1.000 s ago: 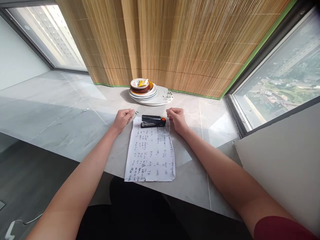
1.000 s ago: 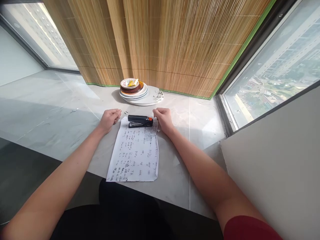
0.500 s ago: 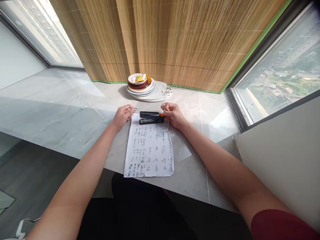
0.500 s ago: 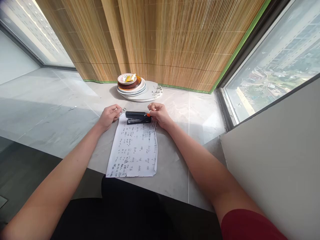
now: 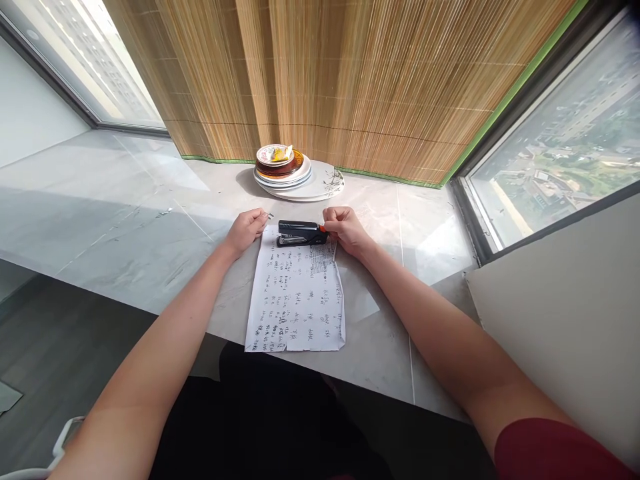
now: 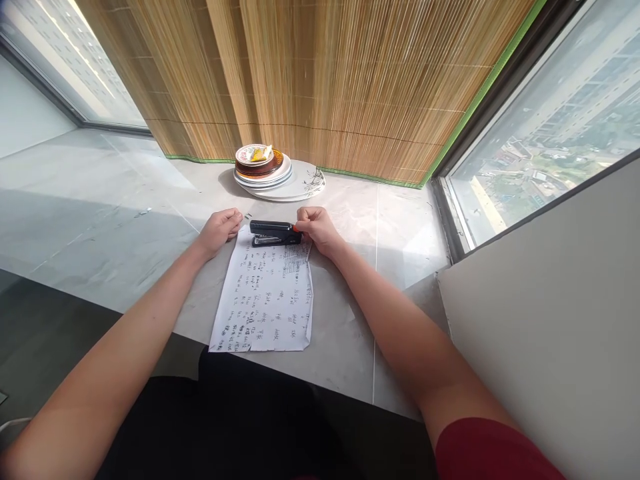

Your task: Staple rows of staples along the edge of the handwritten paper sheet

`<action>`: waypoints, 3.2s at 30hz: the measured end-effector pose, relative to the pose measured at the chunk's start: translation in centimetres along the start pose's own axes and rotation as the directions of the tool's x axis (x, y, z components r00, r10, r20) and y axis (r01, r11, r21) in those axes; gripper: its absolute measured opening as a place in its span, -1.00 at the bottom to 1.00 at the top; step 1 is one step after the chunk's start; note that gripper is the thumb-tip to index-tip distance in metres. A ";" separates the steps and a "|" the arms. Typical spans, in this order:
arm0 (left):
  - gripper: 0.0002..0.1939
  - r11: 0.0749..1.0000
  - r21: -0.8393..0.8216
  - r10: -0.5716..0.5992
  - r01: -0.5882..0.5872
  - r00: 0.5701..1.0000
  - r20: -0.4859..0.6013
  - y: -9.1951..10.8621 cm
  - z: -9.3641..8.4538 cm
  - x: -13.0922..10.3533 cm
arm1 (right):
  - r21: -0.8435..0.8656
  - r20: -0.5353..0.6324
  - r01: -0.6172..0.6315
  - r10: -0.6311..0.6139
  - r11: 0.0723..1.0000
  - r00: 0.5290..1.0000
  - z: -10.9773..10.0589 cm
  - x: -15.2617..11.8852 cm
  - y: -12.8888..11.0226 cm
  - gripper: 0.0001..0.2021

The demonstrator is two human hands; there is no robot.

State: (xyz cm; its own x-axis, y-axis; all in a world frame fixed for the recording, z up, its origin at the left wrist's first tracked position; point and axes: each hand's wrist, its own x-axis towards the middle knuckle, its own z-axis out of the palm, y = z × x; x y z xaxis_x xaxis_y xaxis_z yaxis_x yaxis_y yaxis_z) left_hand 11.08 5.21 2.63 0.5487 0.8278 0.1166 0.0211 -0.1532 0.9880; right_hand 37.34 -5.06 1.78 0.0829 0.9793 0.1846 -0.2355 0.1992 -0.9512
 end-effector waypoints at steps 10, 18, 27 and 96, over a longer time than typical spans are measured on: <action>-0.55 1.000 0.015 -0.015 0.016 0.997 -0.075 -0.9 -0.8 0.2 | -0.036 0.034 0.000 0.001 0.999 0.999 -0.3 0.1 0.3 -0.58; -0.54 1.000 0.007 0.014 -0.013 0.998 -0.060 -0.5 -0.6 0.1 | -0.455 -0.016 0.275 -0.316 0.847 0.949 0.3 -0.3 0.3 -0.81; -0.56 0.946 -0.281 0.099 -0.162 0.969 -0.226 1.3 -0.3 -0.4 | -0.732 0.339 0.489 -0.369 0.475 0.866 1.4 -0.6 1.2 -0.87; -0.43 0.951 -0.307 -0.008 0.033 0.997 0.081 2.9 0.7 -2.0 | -0.773 0.576 0.632 -0.355 0.056 0.736 3.6 -2.8 -0.3 -0.49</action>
State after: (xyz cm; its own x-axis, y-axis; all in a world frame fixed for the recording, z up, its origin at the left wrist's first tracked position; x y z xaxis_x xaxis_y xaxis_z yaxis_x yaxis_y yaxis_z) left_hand 10.62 2.77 5.21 0.6146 0.7825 0.0999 -0.2182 0.0469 0.9748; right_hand 33.70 -7.72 2.44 -0.4129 0.6705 0.6164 0.7875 0.6028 -0.1281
